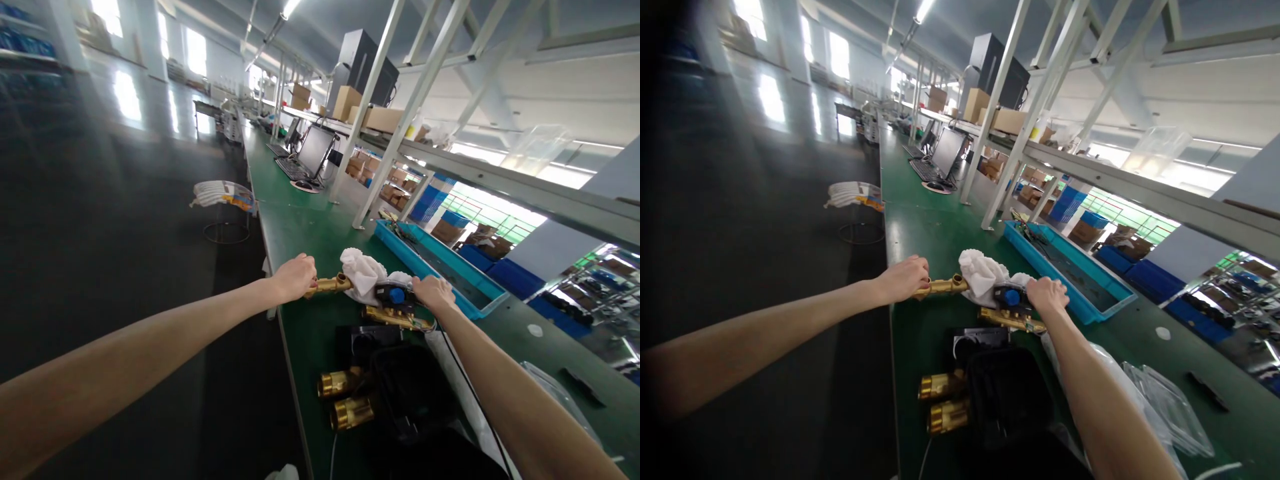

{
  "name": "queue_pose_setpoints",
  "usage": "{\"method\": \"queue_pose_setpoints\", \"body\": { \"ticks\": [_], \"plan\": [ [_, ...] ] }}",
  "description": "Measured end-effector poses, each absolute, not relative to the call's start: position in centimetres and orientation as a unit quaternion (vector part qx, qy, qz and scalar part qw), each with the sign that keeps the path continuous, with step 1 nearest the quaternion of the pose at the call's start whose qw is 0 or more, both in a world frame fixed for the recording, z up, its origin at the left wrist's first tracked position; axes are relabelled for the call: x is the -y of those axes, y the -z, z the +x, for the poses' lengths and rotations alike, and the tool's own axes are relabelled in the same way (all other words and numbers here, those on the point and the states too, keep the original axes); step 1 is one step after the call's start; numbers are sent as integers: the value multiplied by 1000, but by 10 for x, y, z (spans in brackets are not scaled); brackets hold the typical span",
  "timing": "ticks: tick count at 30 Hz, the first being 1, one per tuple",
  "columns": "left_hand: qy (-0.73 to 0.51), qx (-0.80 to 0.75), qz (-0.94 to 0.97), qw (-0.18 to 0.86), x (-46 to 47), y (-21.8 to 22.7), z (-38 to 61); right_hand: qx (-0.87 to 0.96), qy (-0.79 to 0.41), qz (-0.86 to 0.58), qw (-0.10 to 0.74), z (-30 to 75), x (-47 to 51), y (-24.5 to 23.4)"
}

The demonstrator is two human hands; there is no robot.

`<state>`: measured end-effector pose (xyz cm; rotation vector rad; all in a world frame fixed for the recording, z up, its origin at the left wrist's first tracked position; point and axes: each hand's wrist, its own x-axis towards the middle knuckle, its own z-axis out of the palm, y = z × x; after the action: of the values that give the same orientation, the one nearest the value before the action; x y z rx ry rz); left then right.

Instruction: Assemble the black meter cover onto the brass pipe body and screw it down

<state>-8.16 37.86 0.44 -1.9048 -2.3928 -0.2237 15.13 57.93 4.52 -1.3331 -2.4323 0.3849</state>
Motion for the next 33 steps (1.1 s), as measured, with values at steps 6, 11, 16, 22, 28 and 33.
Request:
{"method": "queue_pose_setpoints", "body": {
  "ticks": [6, 11, 16, 22, 28, 33],
  "plan": [
    [65, 793, -604, 45, -385, -4, -80, 964, -51, -249, 79, 76, -541, -31],
    [69, 788, -610, 46, -381, -7, -82, 982, -18, -186, 13, 43, -528, -14],
    [82, 786, -611, 32, -380, -5, -88, 987, 5, -162, -19, 35, -535, -13],
    [87, 790, -606, 22, -379, -5, -88, 983, 32, -179, -39, 25, -537, -9],
    [81, 799, -596, 15, -381, -8, -88, 975, 47, -207, -60, 22, -538, -8],
    [79, 801, -594, 11, -383, -10, -89, 975, 37, -210, -54, 23, -537, -11]
  ]
}}
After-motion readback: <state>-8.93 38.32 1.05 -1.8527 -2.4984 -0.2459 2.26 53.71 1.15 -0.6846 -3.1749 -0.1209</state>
